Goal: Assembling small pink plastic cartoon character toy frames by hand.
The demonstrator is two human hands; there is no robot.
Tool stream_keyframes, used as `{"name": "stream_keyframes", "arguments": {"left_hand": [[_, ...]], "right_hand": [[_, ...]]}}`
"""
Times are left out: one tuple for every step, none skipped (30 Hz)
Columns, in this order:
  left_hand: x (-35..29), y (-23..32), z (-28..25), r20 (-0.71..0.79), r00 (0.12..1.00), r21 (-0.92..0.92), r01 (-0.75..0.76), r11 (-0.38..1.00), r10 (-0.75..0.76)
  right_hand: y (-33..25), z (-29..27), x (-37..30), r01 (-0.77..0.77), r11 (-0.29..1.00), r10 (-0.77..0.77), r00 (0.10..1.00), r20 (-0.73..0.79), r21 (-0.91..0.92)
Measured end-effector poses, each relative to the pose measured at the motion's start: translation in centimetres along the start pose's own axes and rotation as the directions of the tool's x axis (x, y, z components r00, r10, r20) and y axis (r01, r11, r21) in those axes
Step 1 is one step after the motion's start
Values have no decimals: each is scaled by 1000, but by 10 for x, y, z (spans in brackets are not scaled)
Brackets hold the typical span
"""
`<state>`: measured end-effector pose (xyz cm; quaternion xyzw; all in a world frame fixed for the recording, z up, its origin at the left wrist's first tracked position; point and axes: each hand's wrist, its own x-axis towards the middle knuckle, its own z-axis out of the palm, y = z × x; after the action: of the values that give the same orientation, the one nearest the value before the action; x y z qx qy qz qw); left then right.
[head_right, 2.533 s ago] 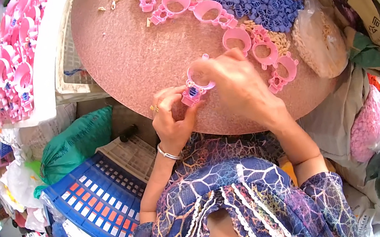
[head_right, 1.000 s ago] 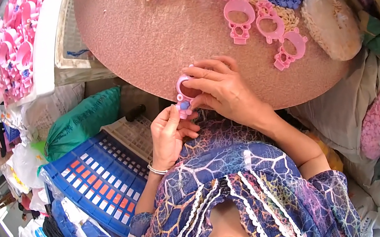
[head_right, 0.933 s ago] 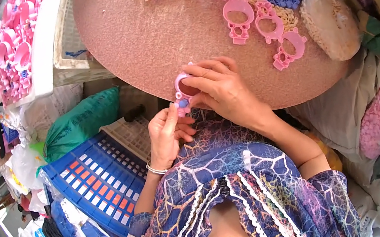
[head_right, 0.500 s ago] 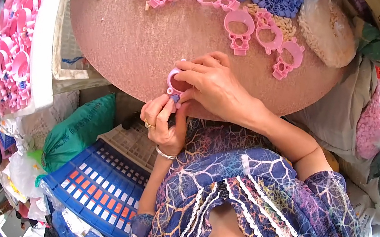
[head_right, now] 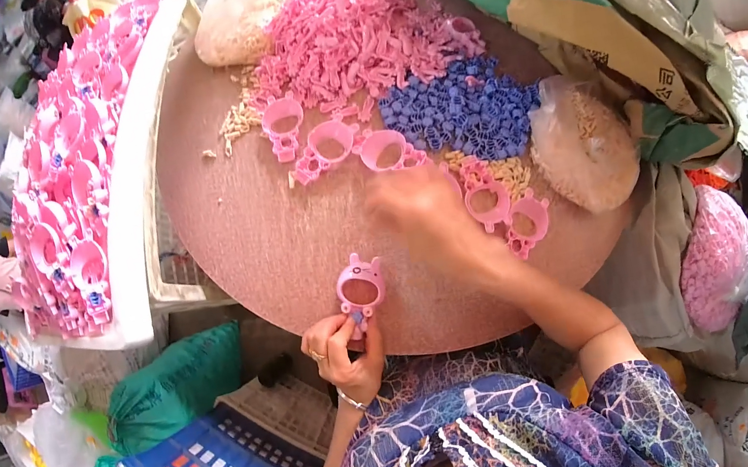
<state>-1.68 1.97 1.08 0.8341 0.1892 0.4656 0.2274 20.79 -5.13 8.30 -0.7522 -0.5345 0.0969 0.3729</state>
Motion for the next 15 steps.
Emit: {"name": "stream_keyframes", "arguments": {"left_hand": [[1,-1,0,10,1000,-20,-5,1000,5],[1,-2,0,4,1000,-23,-9,1000,9],[3,-3,1,15,1000,-19,8,1000,-8],[5,-3,2,24,999,-11,25,1000,-25],[5,-3,3,19,1000,-13,22,1000,-22],[5,-3,4,26,999,-12,48,999,-48],[6,-4,5,33,997,-10,73,997,-73],[6,-4,5,26,997,-7,73,997,-73],[6,-3,5,34,997,-12,76,997,-76],[6,-2,6,43,996,-17,79,997,-78],[5,-2,5,38,996,-12,81,997,-80],[4,-2,5,42,996,-16,78,997,-77],[3,-1,5,48,996,-22,74,997,-73],[3,-1,5,46,996,-19,76,997,-75],[2,-1,5,39,997,-13,72,997,-72]], "right_hand": [[7,-12,15,8,980,-40,987,-156,-198],[13,-21,29,-11,923,-110,950,-292,-383],[32,-28,43,-54,893,-114,933,-340,-446],[52,-33,55,-96,860,-123,914,-387,-501],[66,-35,67,-94,858,-128,912,-389,-504],[78,-36,78,-19,874,-164,929,-333,-485],[88,-35,88,56,886,-203,939,-277,-460],[91,-31,96,57,901,-166,961,-221,-430],[94,-28,101,64,900,-174,960,-220,-432],[97,-26,106,81,855,-178,973,-144,-512],[97,-21,110,105,805,-174,983,-63,-584],[97,-15,112,14,771,-67,996,-59,-637],[99,-16,113,15,772,-68,996,-59,-635],[100,-16,117,3,748,-28,999,-27,-663],[101,-17,118,-9,723,16,1000,3,-691]]}}
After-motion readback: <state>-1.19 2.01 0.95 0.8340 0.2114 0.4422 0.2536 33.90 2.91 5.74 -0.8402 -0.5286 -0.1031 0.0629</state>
